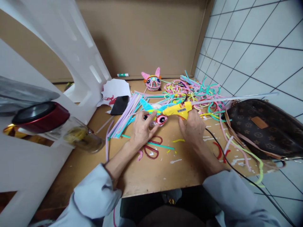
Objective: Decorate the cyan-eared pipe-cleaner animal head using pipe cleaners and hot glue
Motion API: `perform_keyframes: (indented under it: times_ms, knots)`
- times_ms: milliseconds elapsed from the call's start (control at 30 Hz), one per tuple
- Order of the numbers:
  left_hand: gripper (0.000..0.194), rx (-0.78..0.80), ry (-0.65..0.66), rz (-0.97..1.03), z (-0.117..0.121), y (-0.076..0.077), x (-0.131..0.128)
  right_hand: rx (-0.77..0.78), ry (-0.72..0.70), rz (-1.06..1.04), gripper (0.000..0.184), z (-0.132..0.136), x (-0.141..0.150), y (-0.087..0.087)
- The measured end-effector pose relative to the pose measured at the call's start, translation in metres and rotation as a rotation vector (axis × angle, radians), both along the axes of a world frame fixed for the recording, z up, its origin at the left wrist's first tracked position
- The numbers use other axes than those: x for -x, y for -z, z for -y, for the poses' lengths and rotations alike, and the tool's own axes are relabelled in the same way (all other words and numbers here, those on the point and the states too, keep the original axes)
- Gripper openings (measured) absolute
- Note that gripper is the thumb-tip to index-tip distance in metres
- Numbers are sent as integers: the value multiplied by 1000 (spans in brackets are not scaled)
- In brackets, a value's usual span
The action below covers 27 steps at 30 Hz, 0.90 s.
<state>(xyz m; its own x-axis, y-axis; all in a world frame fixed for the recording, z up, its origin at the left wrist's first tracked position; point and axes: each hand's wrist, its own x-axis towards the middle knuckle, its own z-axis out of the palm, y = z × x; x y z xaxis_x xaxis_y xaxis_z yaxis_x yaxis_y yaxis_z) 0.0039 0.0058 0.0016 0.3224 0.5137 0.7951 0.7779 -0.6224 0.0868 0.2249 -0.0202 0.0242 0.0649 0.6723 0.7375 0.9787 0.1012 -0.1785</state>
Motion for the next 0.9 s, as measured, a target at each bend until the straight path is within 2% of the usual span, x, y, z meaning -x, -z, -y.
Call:
perform_keyframes:
  times_ms: [167, 433, 900]
  knots:
    - [43, 3, -2, -4, 0, -1, -1, -27, -14, 9, 15, -1, -2, 1]
    - [46, 77, 14, 20, 2, -1, 0, 32, -20, -31, 17, 1, -3, -1]
    - [45, 46, 23, 22, 2, -1, -1, 31, -25, -34, 17, 2, -2, -2]
